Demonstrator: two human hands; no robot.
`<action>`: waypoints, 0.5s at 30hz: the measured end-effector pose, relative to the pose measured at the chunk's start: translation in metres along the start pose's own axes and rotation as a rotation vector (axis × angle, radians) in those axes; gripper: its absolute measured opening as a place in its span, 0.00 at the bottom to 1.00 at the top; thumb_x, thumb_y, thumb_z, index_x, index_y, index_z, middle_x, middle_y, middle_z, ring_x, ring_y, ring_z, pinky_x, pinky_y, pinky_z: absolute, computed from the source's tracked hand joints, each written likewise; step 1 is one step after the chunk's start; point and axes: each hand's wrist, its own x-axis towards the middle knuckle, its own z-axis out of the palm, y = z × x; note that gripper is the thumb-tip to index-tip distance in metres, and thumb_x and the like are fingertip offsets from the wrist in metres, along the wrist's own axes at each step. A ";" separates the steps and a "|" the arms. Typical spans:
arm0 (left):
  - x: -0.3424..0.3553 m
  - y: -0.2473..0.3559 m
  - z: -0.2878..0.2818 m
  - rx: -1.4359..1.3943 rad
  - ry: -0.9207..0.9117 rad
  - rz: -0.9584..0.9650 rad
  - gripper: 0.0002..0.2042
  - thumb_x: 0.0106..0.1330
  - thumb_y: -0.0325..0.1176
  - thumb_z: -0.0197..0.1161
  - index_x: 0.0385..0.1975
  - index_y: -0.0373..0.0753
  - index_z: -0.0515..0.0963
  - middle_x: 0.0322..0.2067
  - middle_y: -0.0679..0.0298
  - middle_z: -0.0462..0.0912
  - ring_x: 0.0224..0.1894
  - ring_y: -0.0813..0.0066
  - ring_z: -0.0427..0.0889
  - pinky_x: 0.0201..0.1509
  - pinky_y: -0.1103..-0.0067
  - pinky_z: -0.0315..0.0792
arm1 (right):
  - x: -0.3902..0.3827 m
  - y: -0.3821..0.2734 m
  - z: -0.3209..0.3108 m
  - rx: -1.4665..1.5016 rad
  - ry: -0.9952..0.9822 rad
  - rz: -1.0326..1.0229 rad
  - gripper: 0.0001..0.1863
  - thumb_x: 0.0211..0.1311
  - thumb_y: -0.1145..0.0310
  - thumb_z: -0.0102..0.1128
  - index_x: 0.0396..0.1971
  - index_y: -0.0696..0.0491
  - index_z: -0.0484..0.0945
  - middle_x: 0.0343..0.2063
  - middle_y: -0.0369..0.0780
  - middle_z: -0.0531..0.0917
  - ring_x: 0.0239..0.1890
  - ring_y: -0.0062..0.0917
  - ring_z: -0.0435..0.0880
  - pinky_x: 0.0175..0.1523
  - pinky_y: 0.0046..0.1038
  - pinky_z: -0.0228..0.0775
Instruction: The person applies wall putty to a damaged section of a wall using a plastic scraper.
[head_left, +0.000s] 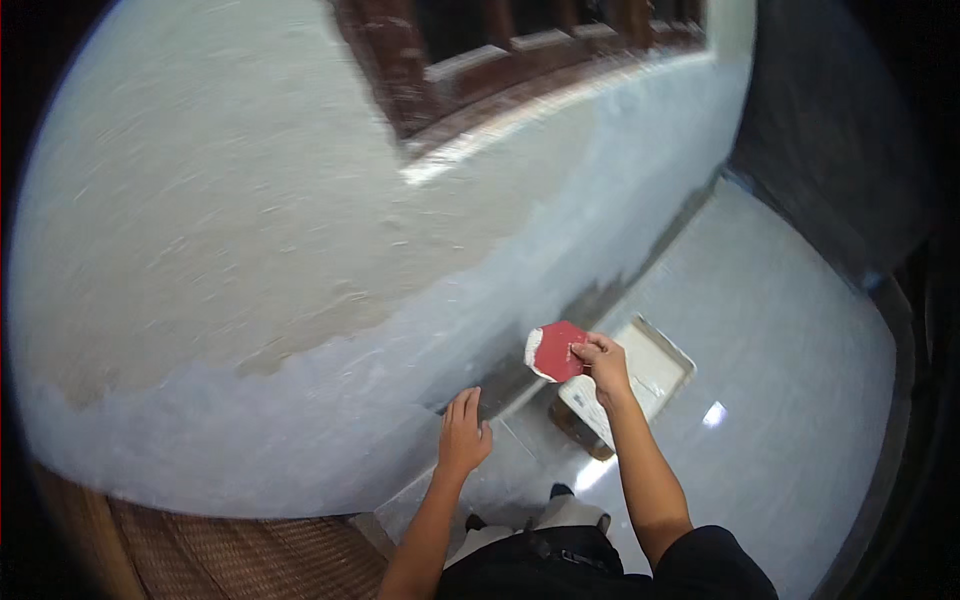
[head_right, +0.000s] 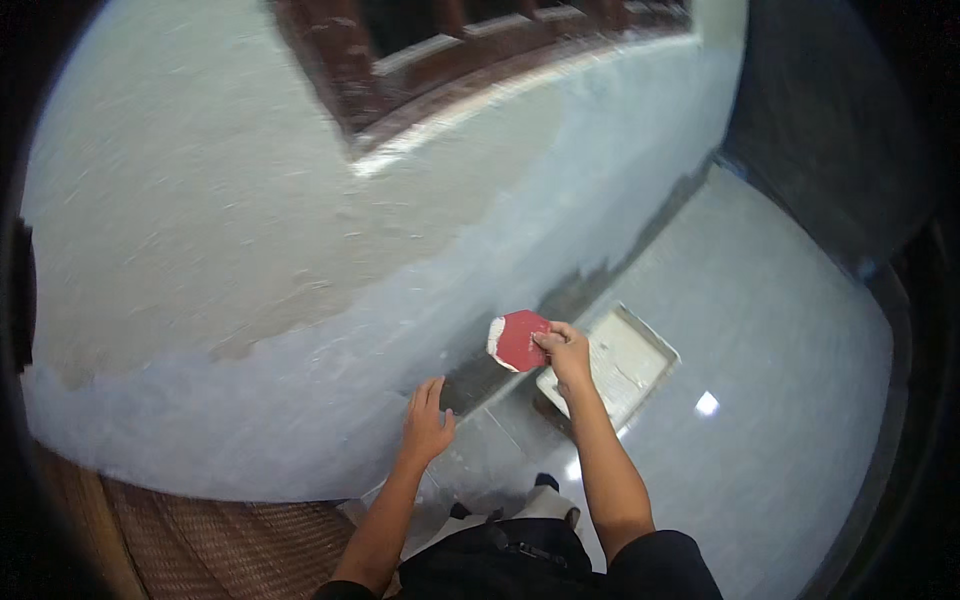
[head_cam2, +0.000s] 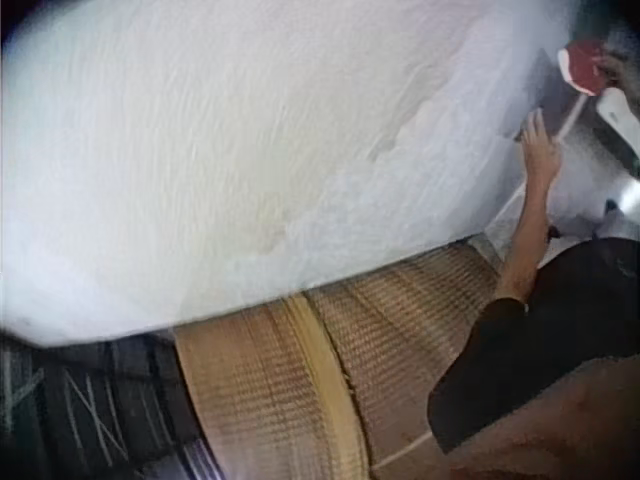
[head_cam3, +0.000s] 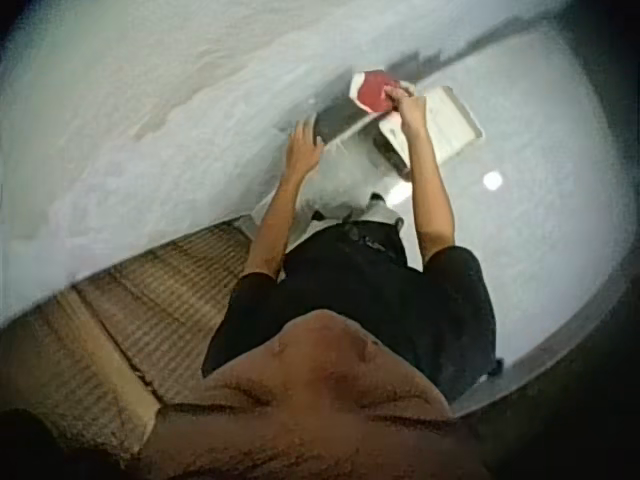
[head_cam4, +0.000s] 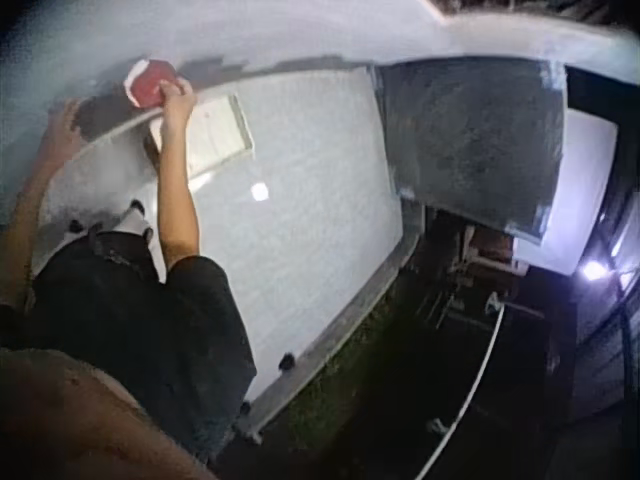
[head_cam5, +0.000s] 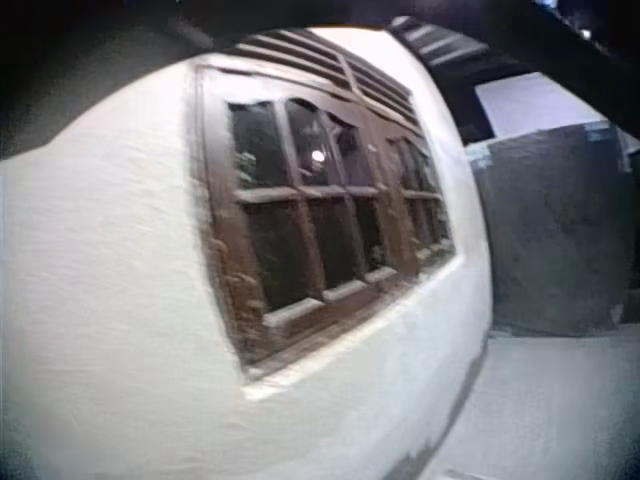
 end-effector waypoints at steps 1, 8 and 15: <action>0.000 0.004 0.015 0.002 -0.020 0.056 0.28 0.56 0.28 0.58 0.59 0.32 0.64 0.56 0.48 0.68 0.58 0.49 0.68 0.61 0.62 0.63 | -0.002 0.010 -0.017 0.053 0.030 0.063 0.11 0.58 0.73 0.63 0.40 0.59 0.78 0.30 0.38 0.84 0.30 0.21 0.82 0.38 0.26 0.76; -0.006 0.034 0.118 -0.069 -0.444 0.054 0.26 0.57 0.31 0.58 0.57 0.34 0.67 0.53 0.50 0.73 0.54 0.51 0.73 0.58 0.63 0.67 | -0.015 0.115 -0.145 0.308 0.328 0.347 0.06 0.59 0.76 0.60 0.36 0.56 0.78 0.31 0.38 0.83 0.31 0.25 0.82 0.42 0.29 0.76; -0.005 0.050 0.189 -0.119 -0.654 0.092 0.25 0.58 0.31 0.57 0.57 0.34 0.67 0.52 0.51 0.73 0.52 0.52 0.74 0.55 0.62 0.68 | 0.005 0.167 -0.238 0.140 0.572 0.349 0.04 0.61 0.75 0.58 0.32 0.56 0.81 0.25 0.36 0.82 0.24 0.20 0.79 0.32 0.24 0.73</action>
